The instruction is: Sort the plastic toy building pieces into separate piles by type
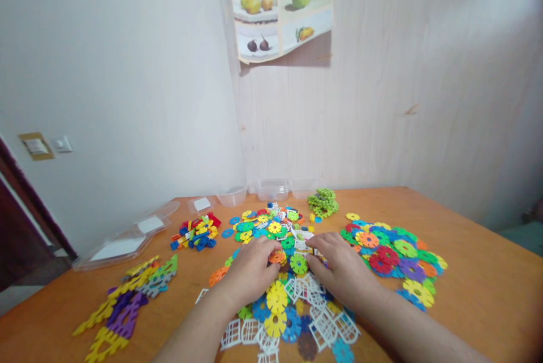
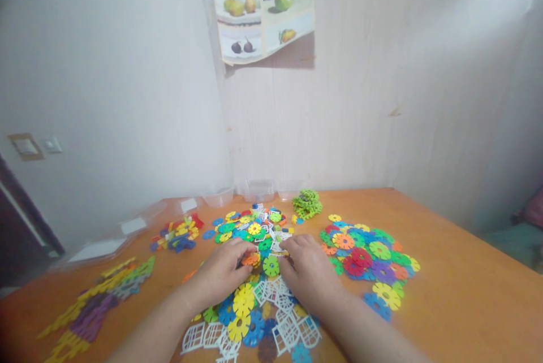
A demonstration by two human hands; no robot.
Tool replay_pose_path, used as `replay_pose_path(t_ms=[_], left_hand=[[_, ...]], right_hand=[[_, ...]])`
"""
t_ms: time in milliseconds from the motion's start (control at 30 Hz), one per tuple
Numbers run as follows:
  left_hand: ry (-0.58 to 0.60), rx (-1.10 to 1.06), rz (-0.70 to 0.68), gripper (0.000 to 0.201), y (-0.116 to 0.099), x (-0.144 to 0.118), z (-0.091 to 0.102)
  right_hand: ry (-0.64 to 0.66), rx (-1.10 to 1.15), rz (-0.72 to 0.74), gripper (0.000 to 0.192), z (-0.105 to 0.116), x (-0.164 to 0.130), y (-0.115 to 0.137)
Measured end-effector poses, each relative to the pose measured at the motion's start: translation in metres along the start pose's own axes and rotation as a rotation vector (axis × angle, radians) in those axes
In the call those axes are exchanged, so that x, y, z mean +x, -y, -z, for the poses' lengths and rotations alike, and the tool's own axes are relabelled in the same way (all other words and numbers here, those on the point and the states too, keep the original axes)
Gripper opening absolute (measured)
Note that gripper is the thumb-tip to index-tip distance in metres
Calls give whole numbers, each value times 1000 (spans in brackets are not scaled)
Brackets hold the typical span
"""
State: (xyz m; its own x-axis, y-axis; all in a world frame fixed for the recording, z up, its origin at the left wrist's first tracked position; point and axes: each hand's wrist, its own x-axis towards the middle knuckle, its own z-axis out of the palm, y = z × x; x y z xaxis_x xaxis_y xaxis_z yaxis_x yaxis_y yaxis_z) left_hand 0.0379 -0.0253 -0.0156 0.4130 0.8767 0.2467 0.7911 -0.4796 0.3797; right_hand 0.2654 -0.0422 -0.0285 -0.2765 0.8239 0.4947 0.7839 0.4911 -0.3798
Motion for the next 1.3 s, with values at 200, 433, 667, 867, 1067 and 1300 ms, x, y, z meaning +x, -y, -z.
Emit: replay_pose_path(t_ms=[200,433,667,867,1067,1300], left_hand=[[-55,-79,-30,25,0,2,2],[-90,-445,74,25,-16,2,3],[-123,-505,114,21,-22,4,-8],[-164,-578,158,24,-15,6,-7],[-113,-771,210,37,-23,5,-7],[-18,-859,154,54,-31,3,-8]], right_hand=[[-8,39,9,25,0,0,5],[45,96,76,45,4,-4,23],[88,72,124,54,-2,-7,28],[72,83,57,54,-8,-7,20],[51,89,79,56,-3,-6,26],[63,6,118,36,1,-4,32]])
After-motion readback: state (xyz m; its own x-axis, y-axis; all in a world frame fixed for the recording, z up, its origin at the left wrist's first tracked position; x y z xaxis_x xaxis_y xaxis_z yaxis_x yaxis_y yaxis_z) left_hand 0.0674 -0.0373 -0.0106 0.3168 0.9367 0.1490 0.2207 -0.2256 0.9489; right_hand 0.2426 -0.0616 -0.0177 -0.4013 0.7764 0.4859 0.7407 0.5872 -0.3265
